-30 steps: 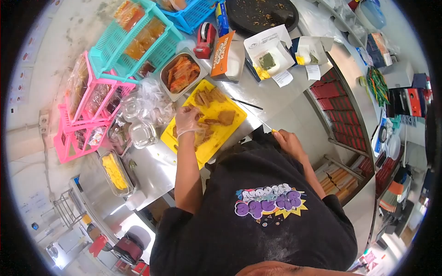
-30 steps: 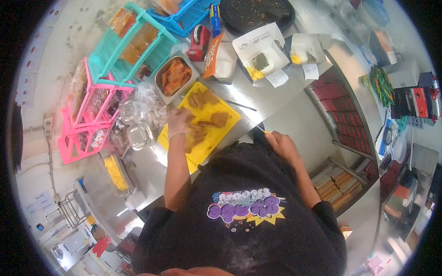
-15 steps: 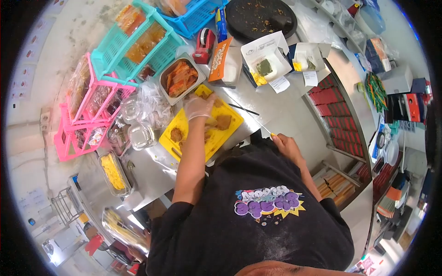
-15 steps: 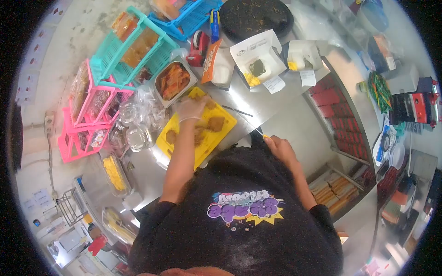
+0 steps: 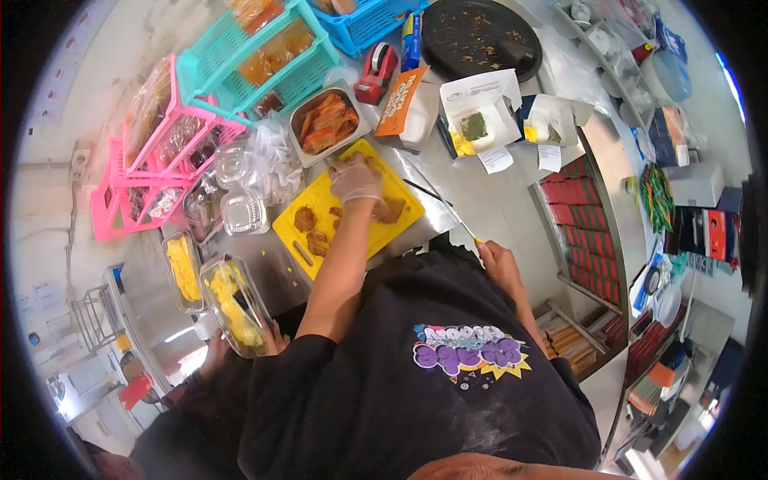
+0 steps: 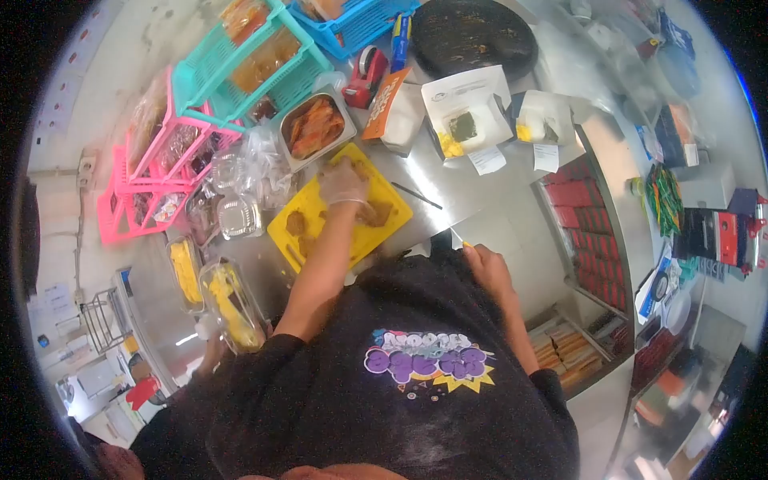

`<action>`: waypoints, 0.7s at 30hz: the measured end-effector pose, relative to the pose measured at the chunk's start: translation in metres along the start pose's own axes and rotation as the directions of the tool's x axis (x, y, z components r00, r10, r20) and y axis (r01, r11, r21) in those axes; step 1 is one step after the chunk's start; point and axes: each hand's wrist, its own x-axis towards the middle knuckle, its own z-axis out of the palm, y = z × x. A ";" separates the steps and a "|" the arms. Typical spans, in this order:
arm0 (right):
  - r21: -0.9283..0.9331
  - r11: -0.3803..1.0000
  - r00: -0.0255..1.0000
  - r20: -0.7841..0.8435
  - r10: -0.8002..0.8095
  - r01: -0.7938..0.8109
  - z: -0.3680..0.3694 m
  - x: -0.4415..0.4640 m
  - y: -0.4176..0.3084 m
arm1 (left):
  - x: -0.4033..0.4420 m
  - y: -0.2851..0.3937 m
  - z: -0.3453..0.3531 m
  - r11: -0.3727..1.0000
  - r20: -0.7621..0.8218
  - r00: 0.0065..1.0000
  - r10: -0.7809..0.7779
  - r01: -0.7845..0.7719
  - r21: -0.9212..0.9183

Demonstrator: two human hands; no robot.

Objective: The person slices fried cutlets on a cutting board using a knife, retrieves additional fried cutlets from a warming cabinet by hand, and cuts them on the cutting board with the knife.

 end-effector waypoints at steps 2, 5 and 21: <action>0.035 0.999 1.000 0.013 0.013 -0.014 -0.004 0.000 -0.004 | 0.013 -0.024 0.027 0.997 -0.108 0.994 0.018 -0.010 0.074; 0.058 0.998 1.000 0.027 -0.001 -0.001 -0.003 0.007 0.004 | 0.029 -0.056 0.044 0.996 -0.236 0.972 -0.008 0.029 0.085; -0.003 0.999 0.992 0.116 -0.044 0.045 -0.021 0.034 -0.014 | 0.048 -0.134 0.072 0.982 -0.391 0.906 0.162 -0.188 -0.027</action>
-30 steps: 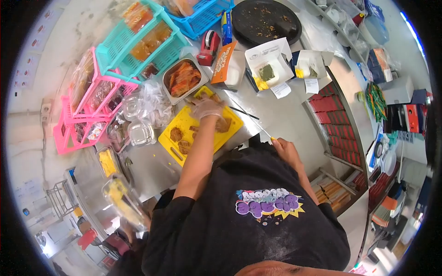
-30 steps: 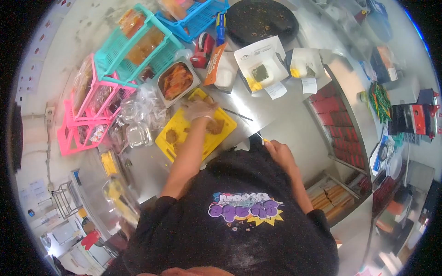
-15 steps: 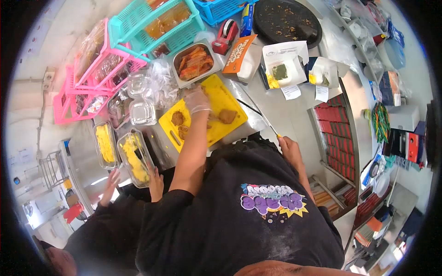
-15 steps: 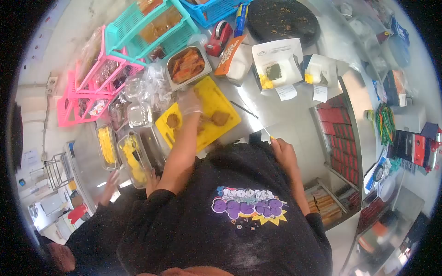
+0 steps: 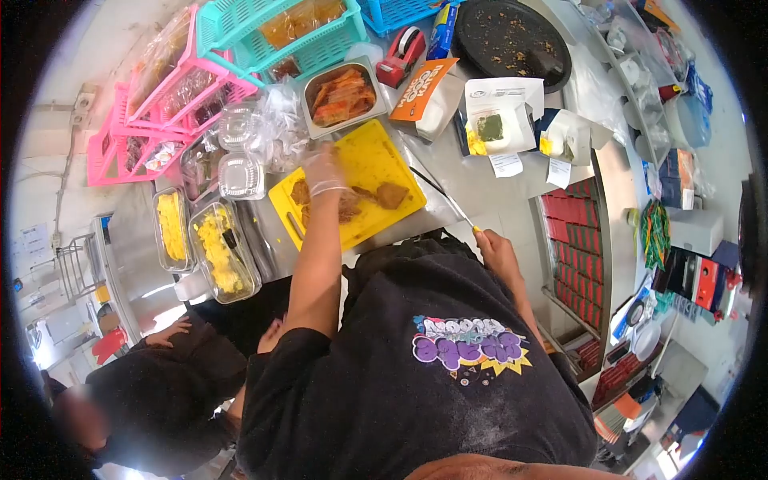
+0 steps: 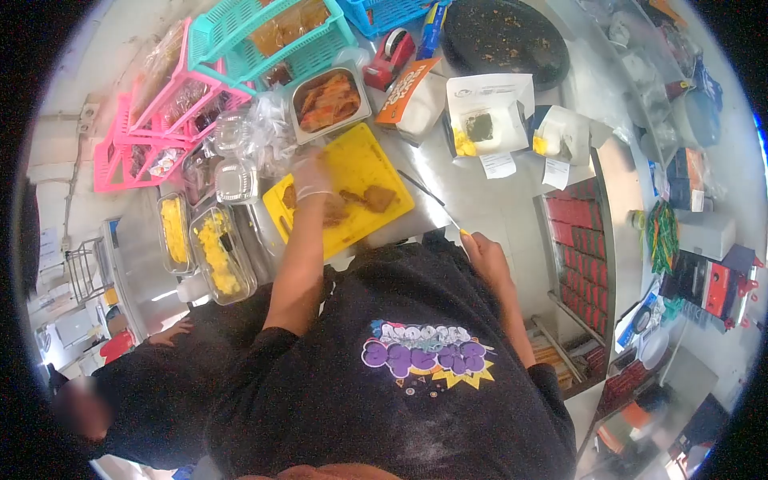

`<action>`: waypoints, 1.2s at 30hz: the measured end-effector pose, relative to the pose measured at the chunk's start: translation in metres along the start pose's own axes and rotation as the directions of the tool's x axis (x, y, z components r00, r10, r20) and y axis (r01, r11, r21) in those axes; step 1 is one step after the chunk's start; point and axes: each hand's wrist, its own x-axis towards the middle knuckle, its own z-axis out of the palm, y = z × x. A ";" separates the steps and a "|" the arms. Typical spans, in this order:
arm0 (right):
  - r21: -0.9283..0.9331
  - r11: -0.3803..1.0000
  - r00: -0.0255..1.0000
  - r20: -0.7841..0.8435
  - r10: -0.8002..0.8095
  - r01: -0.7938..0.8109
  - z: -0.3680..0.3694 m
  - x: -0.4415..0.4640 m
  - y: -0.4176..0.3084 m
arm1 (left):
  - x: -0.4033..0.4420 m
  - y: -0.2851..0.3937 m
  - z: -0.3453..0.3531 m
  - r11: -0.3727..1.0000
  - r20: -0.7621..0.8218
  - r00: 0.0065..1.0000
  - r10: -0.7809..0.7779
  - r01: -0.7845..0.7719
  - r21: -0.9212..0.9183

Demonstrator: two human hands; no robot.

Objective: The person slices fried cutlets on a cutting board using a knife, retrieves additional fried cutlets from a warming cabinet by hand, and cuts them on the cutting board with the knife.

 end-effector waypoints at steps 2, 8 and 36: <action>0.009 1.000 1.000 0.002 0.007 -0.007 -0.003 0.001 0.002 | 0.000 0.000 -0.020 0.995 0.046 0.994 -0.096 0.098 -0.037; 0.004 1.000 1.000 0.005 -0.016 0.016 0.002 0.009 0.019 | -0.016 0.021 -0.055 0.945 0.134 0.939 -0.317 0.301 0.125; -0.372 0.918 0.990 0.076 -0.116 0.136 0.006 0.035 -0.037 | -0.062 0.033 -0.097 0.978 -0.171 0.984 -0.051 0.015 -0.209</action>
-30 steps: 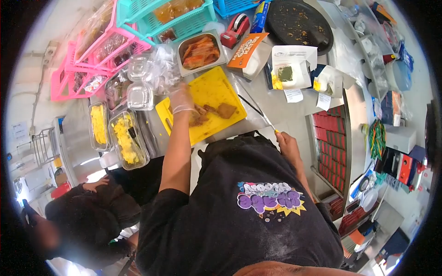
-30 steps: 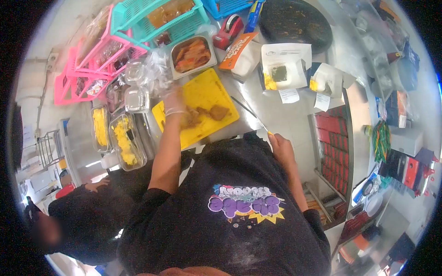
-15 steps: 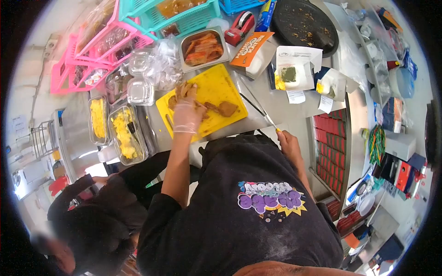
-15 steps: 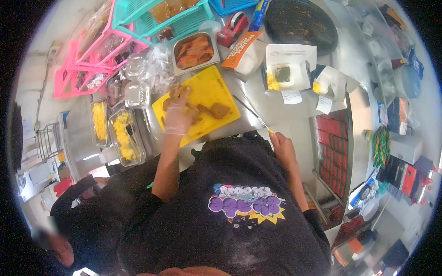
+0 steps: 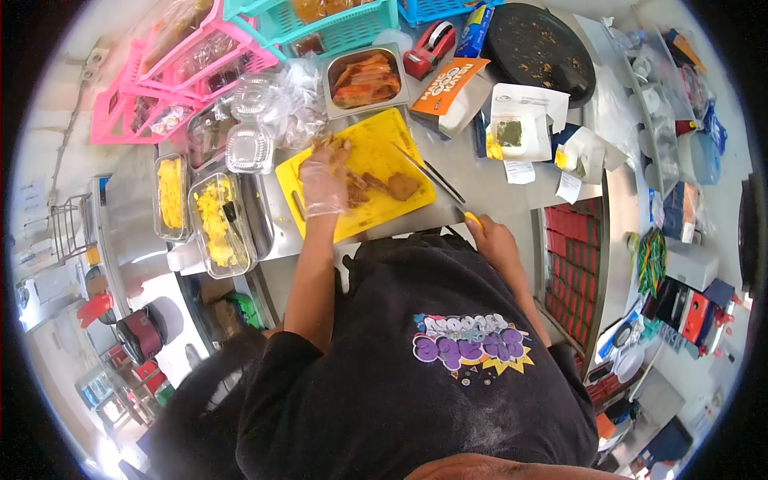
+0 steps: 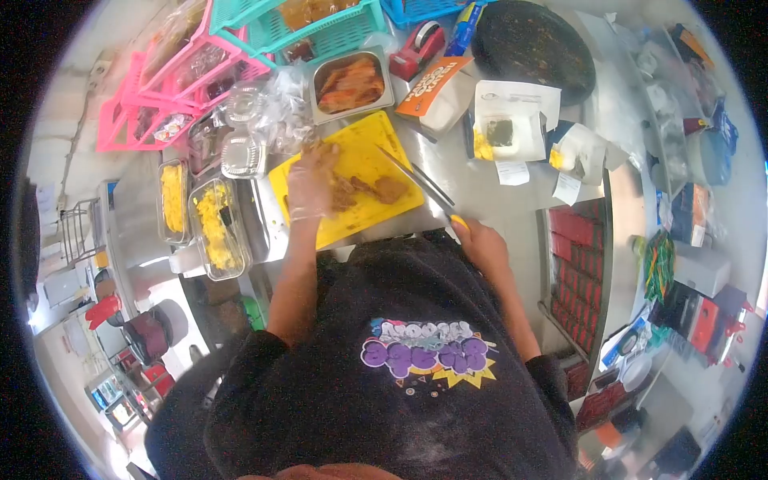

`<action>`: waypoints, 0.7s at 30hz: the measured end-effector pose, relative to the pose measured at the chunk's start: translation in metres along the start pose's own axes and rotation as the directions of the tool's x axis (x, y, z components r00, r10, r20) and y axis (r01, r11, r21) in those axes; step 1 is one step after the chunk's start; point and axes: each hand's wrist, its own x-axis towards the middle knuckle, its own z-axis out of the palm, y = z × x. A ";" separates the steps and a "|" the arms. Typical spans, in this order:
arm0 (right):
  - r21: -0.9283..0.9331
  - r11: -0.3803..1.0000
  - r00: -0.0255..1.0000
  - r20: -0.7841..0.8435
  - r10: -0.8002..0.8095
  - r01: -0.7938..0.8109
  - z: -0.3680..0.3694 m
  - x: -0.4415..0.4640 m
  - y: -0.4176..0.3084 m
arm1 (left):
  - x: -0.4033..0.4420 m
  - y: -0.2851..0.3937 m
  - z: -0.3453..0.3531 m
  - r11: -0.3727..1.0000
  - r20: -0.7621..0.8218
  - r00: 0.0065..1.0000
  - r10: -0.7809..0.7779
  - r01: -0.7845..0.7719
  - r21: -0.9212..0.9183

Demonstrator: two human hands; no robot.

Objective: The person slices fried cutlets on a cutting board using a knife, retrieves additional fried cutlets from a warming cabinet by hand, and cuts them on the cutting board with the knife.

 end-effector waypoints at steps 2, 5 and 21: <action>-0.063 0.998 1.000 -0.003 -0.026 0.026 0.001 0.005 -0.011 | 0.004 -0.020 0.004 0.980 0.070 0.977 -0.200 0.199 0.013; -0.126 0.989 0.996 -0.039 -0.077 0.072 0.008 0.013 -0.020 | 0.022 -0.024 -0.020 0.907 0.199 0.885 -0.421 0.407 0.109; -0.169 0.974 0.948 -0.255 -0.190 0.150 0.044 0.026 -0.035 | 0.051 0.027 0.011 0.858 0.434 0.796 -0.422 0.197 0.474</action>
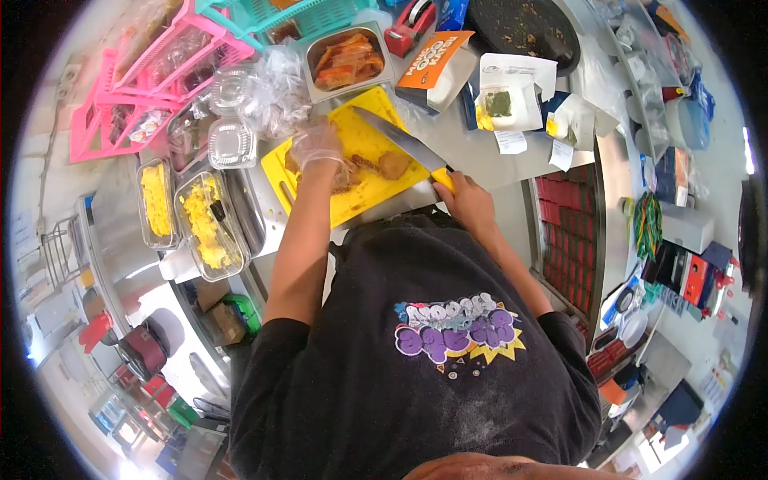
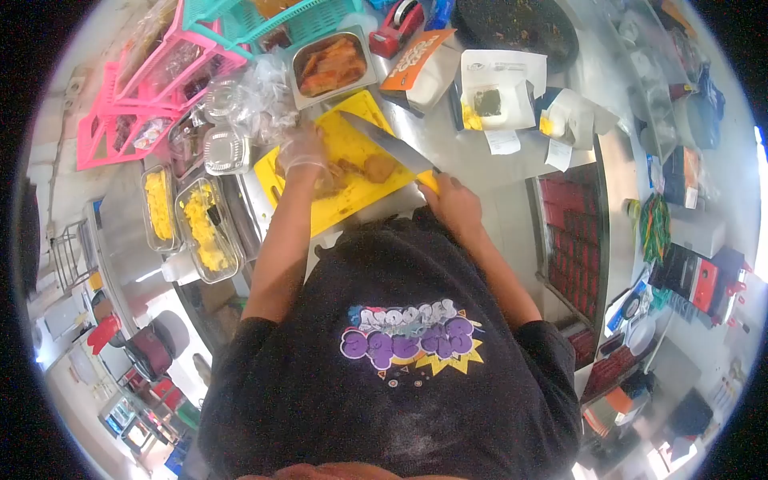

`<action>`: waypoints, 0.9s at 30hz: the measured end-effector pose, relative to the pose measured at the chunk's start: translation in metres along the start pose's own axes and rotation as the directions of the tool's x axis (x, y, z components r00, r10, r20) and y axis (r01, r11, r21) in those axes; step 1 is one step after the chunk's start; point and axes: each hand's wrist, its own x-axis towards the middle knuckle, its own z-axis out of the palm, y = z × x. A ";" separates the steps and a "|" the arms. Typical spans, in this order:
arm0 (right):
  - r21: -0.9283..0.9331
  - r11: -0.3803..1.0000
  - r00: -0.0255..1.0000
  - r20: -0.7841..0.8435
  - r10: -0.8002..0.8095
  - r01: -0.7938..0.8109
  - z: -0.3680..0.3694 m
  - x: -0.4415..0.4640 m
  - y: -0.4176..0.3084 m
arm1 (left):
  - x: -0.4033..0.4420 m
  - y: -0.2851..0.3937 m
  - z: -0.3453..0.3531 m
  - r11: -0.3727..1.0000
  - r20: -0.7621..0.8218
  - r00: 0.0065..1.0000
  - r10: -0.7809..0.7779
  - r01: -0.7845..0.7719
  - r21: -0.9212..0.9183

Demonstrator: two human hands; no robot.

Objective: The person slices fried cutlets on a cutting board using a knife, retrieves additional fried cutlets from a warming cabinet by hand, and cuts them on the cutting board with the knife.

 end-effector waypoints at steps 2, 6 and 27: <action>-0.005 1.000 1.000 -0.023 -0.015 0.015 0.006 0.000 0.001 | 0.003 -0.004 0.004 0.996 -0.046 0.995 0.088 -0.087 0.018; 0.011 0.999 0.997 -0.060 -0.050 0.051 0.004 0.004 -0.004 | 0.003 -0.006 0.018 0.995 -0.097 0.991 0.097 -0.097 0.004; 0.014 1.000 0.999 -0.044 0.008 -0.008 0.022 0.004 -0.007 | -0.106 -0.016 -0.073 -0.831 -0.108 0.883 0.457 0.381 -0.405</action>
